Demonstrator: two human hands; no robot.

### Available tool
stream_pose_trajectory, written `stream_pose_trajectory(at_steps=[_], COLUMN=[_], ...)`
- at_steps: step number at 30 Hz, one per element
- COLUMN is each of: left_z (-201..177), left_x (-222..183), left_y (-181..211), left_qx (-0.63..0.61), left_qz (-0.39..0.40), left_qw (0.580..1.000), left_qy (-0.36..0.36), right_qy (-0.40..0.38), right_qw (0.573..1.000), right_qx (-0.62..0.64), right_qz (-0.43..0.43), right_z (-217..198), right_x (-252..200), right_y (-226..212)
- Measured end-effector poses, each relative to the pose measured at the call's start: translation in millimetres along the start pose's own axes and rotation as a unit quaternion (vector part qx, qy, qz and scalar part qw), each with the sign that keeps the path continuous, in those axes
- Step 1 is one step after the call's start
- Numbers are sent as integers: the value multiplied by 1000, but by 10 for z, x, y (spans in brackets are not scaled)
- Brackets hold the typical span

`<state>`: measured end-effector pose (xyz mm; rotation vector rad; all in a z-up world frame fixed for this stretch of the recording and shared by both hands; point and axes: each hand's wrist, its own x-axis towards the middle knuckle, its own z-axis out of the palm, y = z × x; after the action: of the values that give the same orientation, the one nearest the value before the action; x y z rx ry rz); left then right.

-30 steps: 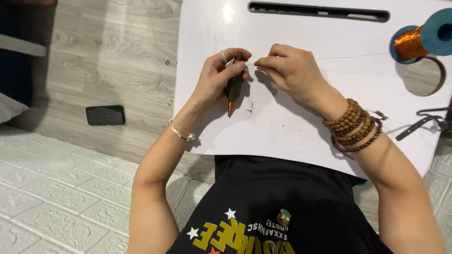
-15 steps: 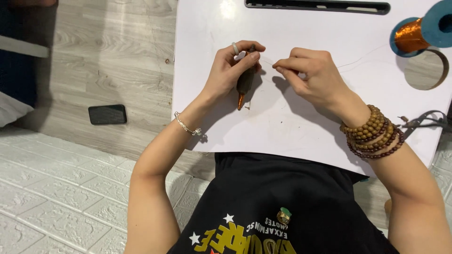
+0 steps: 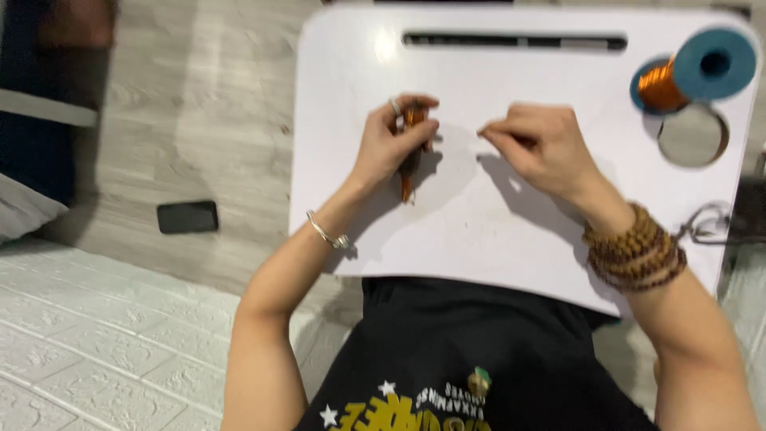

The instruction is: Manually winding copper wire onto a small motor armature on a lap desk

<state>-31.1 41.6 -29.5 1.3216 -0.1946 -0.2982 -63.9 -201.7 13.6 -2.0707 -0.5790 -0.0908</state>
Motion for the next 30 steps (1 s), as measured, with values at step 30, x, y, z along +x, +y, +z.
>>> stream_pose_trajectory(at_steps=[30], left_z=[-313], left_x=[-142], left_y=[347], left_qx=[261], left_qz=[-111], left_qw=[940], left_qy=[-188], right_qy=[28], right_qw=[992], right_qx=[-68], right_qz=[105], right_z=[-468], right_x=[-307], right_y=[160])
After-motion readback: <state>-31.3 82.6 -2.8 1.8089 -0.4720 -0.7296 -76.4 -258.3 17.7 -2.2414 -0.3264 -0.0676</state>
